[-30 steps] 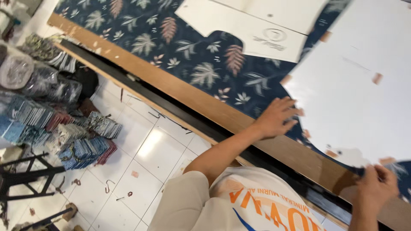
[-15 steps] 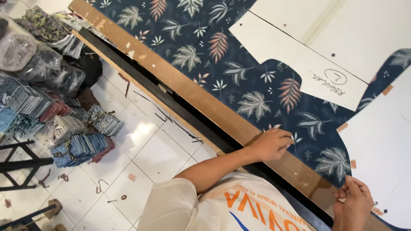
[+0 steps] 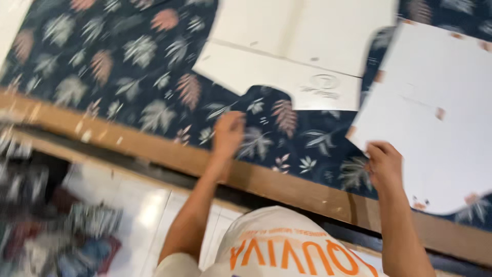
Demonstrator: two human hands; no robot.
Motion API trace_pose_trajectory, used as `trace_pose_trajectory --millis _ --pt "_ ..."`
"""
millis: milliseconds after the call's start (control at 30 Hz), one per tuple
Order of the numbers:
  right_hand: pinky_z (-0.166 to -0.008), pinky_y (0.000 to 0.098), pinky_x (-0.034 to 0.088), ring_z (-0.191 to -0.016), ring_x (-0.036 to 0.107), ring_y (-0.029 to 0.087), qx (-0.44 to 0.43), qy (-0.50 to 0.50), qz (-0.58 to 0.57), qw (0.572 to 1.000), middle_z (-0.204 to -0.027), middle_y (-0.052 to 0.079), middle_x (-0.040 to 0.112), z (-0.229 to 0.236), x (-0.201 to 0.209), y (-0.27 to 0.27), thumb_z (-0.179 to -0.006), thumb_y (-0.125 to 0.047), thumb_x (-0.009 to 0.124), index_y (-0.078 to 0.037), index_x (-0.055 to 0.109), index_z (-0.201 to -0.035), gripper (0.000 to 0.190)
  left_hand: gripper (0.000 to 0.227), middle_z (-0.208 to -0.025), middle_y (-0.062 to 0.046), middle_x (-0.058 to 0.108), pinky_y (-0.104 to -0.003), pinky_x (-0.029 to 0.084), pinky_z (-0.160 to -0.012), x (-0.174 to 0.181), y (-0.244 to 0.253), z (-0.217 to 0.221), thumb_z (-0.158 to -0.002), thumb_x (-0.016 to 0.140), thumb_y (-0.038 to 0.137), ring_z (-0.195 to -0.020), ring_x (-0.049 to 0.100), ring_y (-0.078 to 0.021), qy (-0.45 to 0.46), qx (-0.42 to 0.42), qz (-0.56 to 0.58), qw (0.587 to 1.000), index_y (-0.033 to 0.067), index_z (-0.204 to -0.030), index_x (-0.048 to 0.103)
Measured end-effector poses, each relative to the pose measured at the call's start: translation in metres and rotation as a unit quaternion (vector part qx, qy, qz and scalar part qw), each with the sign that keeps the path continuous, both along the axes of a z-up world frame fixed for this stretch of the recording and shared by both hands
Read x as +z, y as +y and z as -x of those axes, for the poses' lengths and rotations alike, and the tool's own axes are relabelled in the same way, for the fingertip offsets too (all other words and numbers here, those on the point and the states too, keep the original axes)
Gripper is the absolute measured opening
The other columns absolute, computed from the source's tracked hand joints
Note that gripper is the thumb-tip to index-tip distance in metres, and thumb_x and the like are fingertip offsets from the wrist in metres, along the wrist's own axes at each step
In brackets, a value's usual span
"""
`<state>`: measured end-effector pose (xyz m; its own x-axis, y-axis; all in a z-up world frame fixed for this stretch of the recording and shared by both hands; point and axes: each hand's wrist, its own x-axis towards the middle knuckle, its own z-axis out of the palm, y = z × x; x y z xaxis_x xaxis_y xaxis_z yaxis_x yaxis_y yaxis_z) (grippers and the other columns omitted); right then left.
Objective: The person places paper pattern pieces onto a dark floral fabric laid out on a wooden table. They use a white marking tool to trace the outlines of the patterns onto the fabric.
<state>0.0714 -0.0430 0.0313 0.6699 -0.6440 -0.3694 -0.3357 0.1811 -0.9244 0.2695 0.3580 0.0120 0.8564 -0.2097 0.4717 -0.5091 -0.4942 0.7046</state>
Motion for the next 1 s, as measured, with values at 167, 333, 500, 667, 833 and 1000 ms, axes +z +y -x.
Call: trace_pose_trajectory --millis 167,333,500,667,833,1000 --pt "-0.045 0.0280 0.040 -0.050 0.043 0.009 -0.008 -0.031 -0.039 0.999 -0.087 0.011 0.070 -0.051 0.015 -0.022 -0.094 -0.008 0.068 0.003 0.066 -0.106 0.016 0.018 -0.103 -0.015 0.071 -0.035 0.054 -0.084 0.003 0.021 -0.093 -0.095 0.071 0.010 -0.092 0.068 -0.0259 0.087 0.045 0.008 0.995 -0.0001 -0.110 0.072" --pt "-0.043 0.0294 0.036 -0.045 0.040 0.010 -0.008 -0.008 -0.069 0.998 -0.077 0.009 0.061 -0.103 0.021 -0.045 -0.093 -0.008 0.070 0.002 0.067 -0.105 0.015 0.026 -0.107 -0.015 0.070 -0.038 0.053 -0.083 -0.016 0.022 -0.189 -0.094 0.075 0.015 -0.092 0.066 -0.0271 0.102 0.063 -0.036 0.992 -0.0004 -0.115 0.072" --pt "-0.042 0.0286 0.035 -0.044 0.040 0.009 -0.007 -0.004 -0.075 0.997 -0.071 0.003 0.060 -0.152 0.016 -0.065 -0.092 -0.008 0.070 0.001 0.067 -0.100 0.012 0.036 -0.111 -0.023 0.068 -0.042 0.052 -0.084 -0.027 0.005 -0.266 -0.091 0.081 0.022 -0.094 0.066 -0.0344 0.078 0.083 -0.150 0.982 -0.0018 -0.117 0.073" --pt "-0.038 0.0290 0.036 -0.042 0.041 0.010 -0.010 0.010 -0.064 0.998 -0.068 -0.001 0.058 -0.197 0.003 -0.078 -0.090 -0.009 0.071 -0.001 0.067 -0.095 0.010 0.054 -0.118 -0.027 0.066 -0.043 0.051 -0.094 -0.023 -0.019 -0.311 -0.088 0.085 0.030 -0.110 0.066 -0.0395 0.106 0.096 -0.188 0.972 -0.0064 -0.124 0.067" --pt "-0.038 0.0277 0.033 -0.048 0.041 0.008 0.010 0.041 -0.007 0.999 -0.068 0.002 0.055 -0.224 -0.006 -0.080 -0.090 -0.006 0.072 0.000 0.068 -0.095 0.009 0.072 -0.130 -0.024 0.058 -0.050 0.048 -0.102 -0.013 -0.040 -0.320 -0.080 0.087 0.043 -0.121 0.060 -0.0415 0.260 0.190 -0.255 0.912 -0.0013 -0.132 0.063" --pt "-0.039 0.0269 0.032 -0.049 0.042 0.008 0.010 0.061 0.009 0.998 -0.068 0.002 0.057 -0.233 -0.003 -0.075 -0.090 -0.006 0.071 0.002 0.069 -0.093 0.008 0.075 -0.141 -0.023 0.047 -0.057 0.041 -0.106 -0.002 -0.050 -0.317 -0.078 0.088 0.046 -0.131 0.046 -0.0452 0.286 0.208 -0.308 0.883 0.0018 -0.133 0.061"
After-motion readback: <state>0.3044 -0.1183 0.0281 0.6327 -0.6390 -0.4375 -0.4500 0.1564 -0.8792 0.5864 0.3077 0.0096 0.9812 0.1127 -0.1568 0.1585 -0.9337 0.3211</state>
